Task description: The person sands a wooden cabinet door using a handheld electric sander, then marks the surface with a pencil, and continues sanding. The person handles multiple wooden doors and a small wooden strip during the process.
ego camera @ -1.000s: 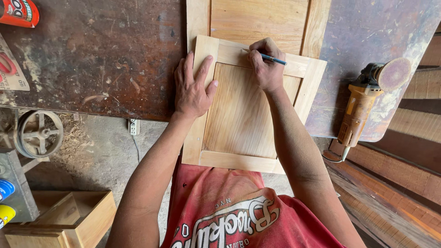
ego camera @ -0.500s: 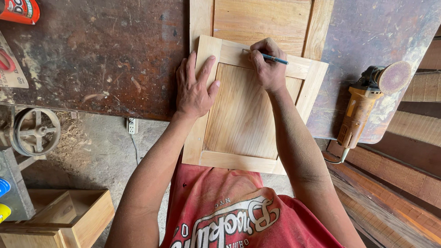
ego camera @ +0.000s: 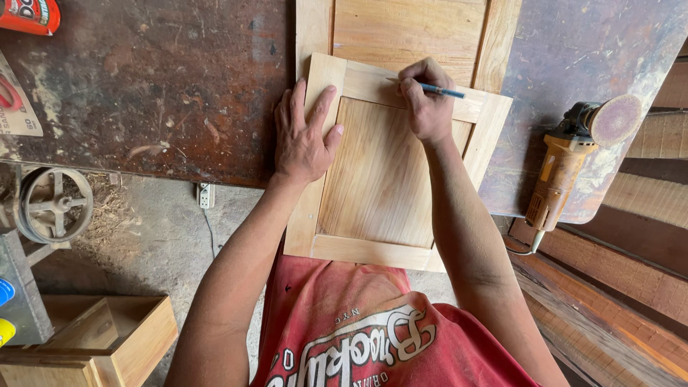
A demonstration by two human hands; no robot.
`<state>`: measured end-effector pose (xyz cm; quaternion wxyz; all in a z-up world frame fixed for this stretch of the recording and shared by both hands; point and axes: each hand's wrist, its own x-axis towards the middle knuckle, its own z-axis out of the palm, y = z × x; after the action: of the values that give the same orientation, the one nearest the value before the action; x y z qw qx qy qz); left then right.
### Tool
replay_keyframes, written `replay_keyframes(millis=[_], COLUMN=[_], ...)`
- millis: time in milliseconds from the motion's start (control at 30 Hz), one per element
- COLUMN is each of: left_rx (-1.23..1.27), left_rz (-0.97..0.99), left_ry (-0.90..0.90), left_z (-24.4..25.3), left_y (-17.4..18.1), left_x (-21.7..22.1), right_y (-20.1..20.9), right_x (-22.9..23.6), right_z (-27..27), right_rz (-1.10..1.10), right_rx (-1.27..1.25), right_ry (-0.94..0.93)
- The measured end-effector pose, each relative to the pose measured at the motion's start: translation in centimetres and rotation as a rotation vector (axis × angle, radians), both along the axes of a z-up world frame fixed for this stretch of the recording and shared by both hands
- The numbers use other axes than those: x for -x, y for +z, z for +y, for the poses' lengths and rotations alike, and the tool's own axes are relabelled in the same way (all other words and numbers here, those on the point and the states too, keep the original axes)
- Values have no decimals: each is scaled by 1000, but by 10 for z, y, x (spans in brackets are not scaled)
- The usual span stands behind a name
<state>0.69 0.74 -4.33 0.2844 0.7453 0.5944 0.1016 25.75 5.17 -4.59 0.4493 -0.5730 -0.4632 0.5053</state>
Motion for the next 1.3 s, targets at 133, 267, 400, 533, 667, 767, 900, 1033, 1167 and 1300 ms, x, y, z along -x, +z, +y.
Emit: replay_keyframes(millis=[133, 267, 400, 533, 667, 767, 900, 1033, 1167, 1300], left_rx=[-22, -31, -22, -23, -26, -39, -59, -77, -72, -25], left_rz=[-29, -31, -8, -36, -35, -23, -26, -33, -67, -200], left_ry=[4, 1, -2, 3, -15, 7, 2, -3, -5, 34], left_z=[-3, 3, 0, 2, -9, 5, -3, -4, -7, -25], left_y=[1, 0, -1, -4, -2, 0, 4, -1, -3, 3], left_x=[2, 0, 1, 1, 1, -1, 0, -1, 5, 10], right_y=[-1, 0, 0, 0, 1, 12, 38, 74, 91, 92], right_x=[2, 0, 2, 2, -3, -15, -48, -80, -91, -82], right_z=[-2, 3, 0, 2, -7, -15, -67, -140, -209, -262], right_rz=[-66, -113, -118, -243, 67, 289, 48, -190, -455, -598], right_rx=[11, 42, 40, 14, 30, 94, 91, 4, 64, 182], right_ry=[-19, 45, -32, 29, -54, -228, -265, -319, -364, -318])
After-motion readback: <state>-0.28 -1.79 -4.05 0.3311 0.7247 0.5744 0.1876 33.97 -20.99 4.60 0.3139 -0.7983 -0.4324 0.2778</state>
